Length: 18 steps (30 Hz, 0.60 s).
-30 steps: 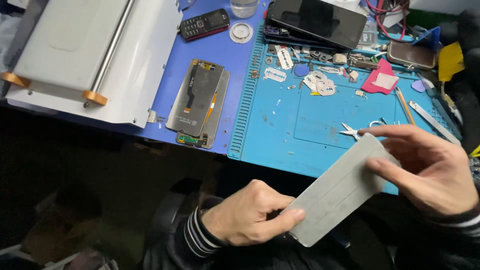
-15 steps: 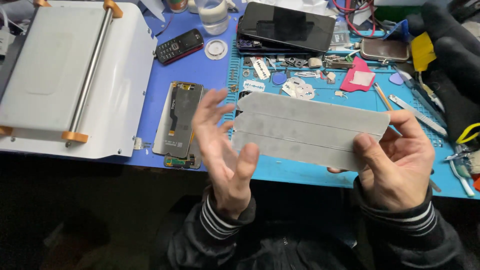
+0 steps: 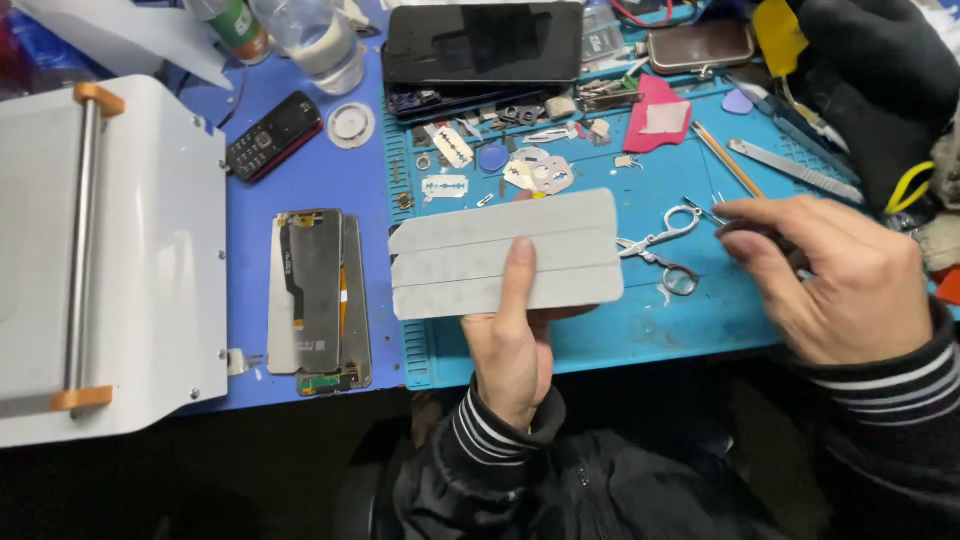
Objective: Trimming and preparing adhesive tape for mobile phone screen repair using scissors.
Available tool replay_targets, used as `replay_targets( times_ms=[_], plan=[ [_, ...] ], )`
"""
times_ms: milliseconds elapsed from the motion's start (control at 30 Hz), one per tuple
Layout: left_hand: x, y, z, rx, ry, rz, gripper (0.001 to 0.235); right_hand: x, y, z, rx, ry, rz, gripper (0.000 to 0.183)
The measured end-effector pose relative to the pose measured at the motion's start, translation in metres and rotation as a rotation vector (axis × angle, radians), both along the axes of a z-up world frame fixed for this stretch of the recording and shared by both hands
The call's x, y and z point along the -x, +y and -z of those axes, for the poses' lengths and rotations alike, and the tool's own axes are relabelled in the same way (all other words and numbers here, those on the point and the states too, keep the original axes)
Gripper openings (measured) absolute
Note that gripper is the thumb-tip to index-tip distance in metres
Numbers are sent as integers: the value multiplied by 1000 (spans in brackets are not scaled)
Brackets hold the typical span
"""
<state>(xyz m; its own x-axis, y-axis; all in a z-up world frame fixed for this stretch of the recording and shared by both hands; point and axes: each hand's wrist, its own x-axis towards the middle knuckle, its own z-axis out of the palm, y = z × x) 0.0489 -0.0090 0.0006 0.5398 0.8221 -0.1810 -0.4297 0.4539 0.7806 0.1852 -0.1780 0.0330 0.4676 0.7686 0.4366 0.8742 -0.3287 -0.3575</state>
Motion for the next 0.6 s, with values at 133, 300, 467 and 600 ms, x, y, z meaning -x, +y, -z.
replay_targets(
  times_ms=[133, 300, 467, 600],
  plan=[
    [3, 0, -3, -87, 29, 106, 72, 1, -10, 25, 284, -218, 9, 43],
    [9, -4, -8, -312, 69, 162, 71, 24, 0, 32, 204, -382, 103, 25],
    [11, -4, 1, -415, 80, 124, 64, 14, 8, 31, 238, -460, 23, 30],
    [9, -3, 4, -582, 87, 55, 50, 18, 4, 35, 573, -427, 112, 42]
  ],
)
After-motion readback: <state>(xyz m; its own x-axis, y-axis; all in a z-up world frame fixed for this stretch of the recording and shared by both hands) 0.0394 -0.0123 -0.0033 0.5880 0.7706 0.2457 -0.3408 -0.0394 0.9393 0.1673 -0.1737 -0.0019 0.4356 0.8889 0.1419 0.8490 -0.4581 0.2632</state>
